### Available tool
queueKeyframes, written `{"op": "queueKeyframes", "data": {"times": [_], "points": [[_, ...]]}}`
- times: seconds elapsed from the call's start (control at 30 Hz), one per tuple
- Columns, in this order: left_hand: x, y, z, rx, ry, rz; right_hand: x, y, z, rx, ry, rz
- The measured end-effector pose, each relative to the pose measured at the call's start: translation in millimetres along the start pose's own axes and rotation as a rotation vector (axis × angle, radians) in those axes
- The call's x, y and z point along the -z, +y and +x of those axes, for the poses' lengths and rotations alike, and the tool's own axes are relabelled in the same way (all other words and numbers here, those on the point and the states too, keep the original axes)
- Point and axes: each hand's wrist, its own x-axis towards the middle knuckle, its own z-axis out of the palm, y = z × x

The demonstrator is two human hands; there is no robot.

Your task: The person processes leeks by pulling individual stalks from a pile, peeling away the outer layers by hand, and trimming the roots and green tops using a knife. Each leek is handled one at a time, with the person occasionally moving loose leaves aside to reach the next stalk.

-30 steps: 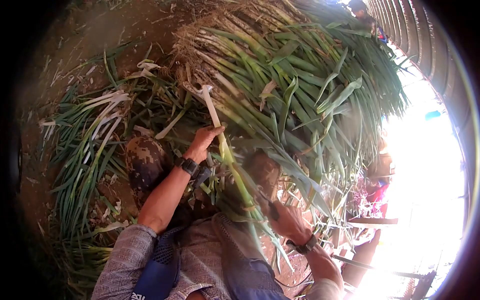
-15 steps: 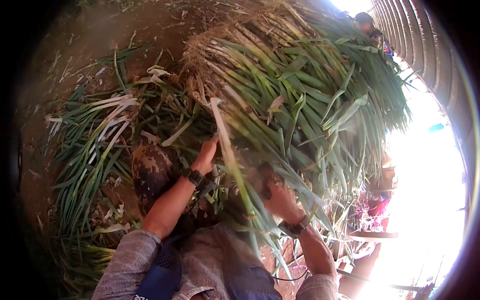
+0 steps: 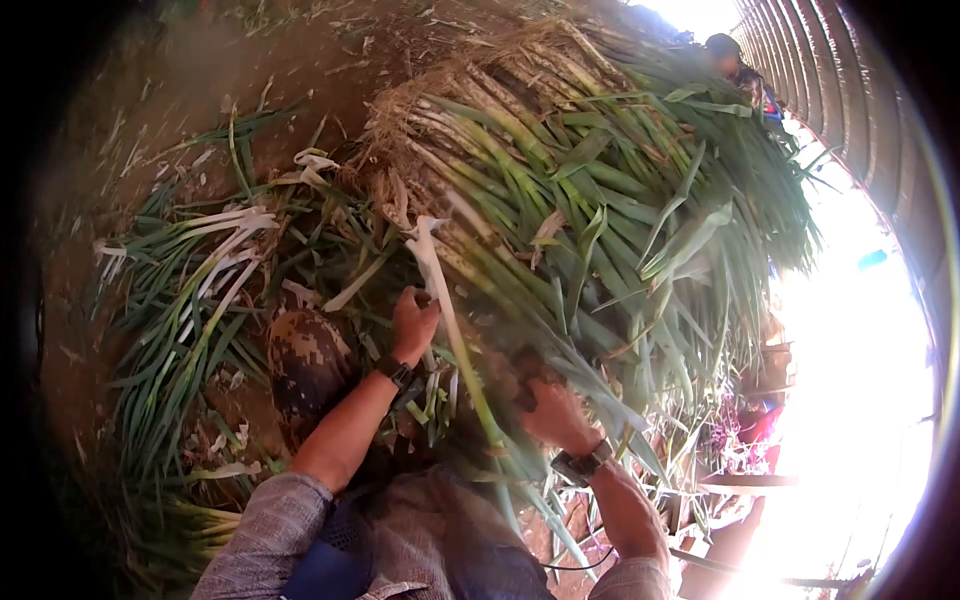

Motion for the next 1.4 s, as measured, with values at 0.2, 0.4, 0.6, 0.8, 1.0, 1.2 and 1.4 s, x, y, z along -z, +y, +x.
{"op": "queueKeyframes", "data": {"times": [0.2, 0.4, 0.6, 0.8, 1.0, 1.2, 1.4], "points": [[-14.1, -18.5, 18.9, 0.178, -0.170, -0.539, 14.8, -11.8, 22.2, 0.052, 0.002, 0.167], [3.9, 27.7, 10.0, 0.334, -0.248, -0.925, 19.7, -22.2, 58.9, 0.198, 0.097, 0.103], [29.9, 67.2, -0.6, 0.521, -0.457, -1.345, 43.1, -56.3, 72.6, 0.189, 0.103, 0.028], [37.0, 68.6, 3.8, 0.418, -0.578, -1.469, 36.4, -46.5, 83.4, 0.285, 0.192, -0.004], [39.7, 66.1, 6.4, 0.391, -0.750, -1.584, 41.8, -49.2, 82.0, 0.307, 0.230, 0.082], [44.9, 73.4, 3.6, 0.414, -0.760, -1.565, 48.4, -53.7, 87.6, 0.303, 0.285, -0.004], [50.9, 78.3, 4.4, 0.397, -0.722, -1.626, 53.8, -66.0, 90.9, 0.250, 0.203, 0.030]]}}
